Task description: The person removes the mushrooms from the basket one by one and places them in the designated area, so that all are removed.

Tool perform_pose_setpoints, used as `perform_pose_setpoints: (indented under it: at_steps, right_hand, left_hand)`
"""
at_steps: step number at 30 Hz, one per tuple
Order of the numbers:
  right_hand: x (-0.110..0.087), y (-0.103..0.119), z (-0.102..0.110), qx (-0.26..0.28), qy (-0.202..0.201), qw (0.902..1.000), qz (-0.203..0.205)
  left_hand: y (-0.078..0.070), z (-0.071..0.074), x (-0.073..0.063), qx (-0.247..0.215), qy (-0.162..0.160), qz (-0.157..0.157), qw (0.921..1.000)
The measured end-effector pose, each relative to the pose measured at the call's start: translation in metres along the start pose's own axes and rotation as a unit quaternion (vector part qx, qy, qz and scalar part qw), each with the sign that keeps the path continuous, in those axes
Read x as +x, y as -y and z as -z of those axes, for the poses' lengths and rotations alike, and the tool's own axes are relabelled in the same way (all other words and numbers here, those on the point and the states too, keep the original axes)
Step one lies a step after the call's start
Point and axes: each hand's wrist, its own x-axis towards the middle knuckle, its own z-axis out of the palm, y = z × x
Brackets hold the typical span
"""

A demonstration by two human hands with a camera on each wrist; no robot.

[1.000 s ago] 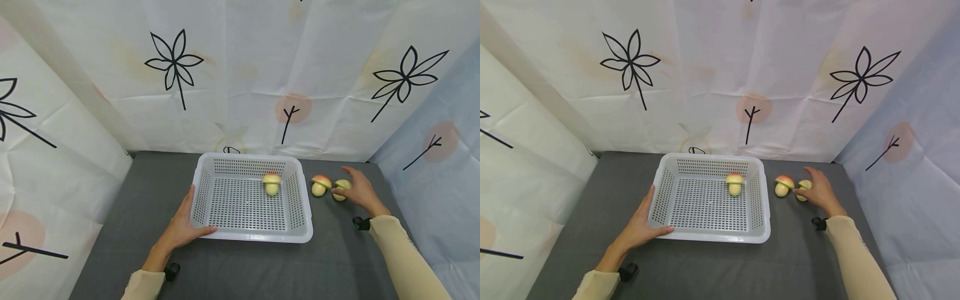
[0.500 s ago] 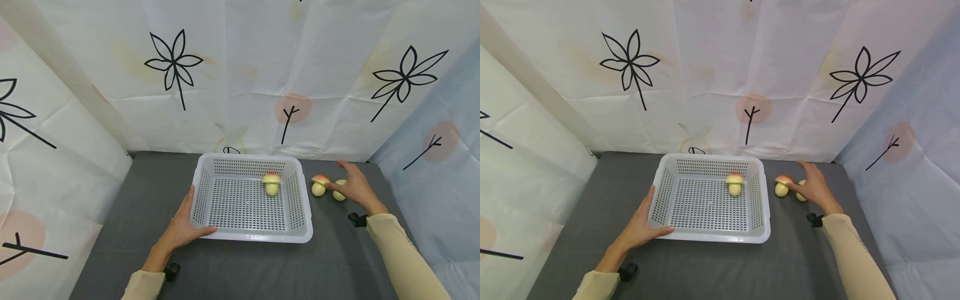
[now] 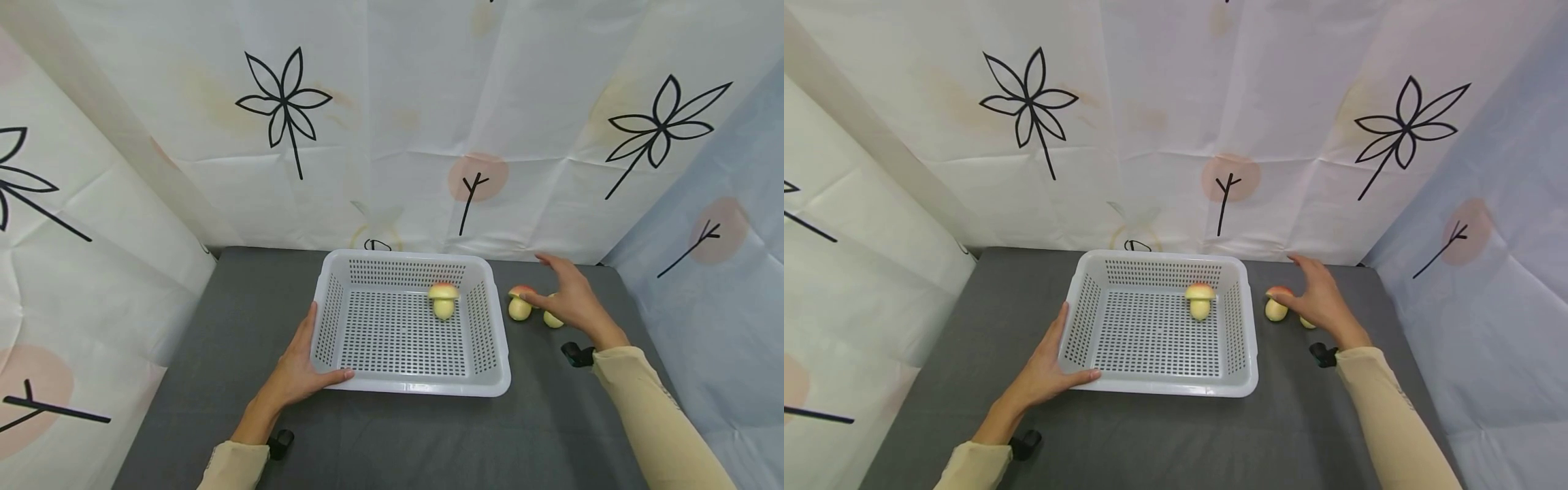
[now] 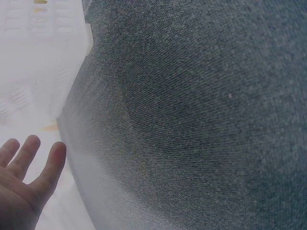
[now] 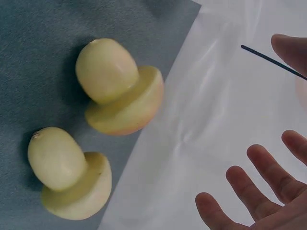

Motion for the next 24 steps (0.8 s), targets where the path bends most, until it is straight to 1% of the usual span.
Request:
perform_pose_setpoints:
  at_steps: [17,24]
  right_hand:
    - [0.01,0.02,-0.003,0.028,0.0,0.9994,0.02]
    - [0.014,0.031,-0.006,0.029,0.001,0.999,0.034]
  left_hand:
    - [0.0,0.001,0.0,0.007,0.001,0.01,0.9999]
    - [0.0,0.0,0.0,0.004,0.003,0.012,0.9999]
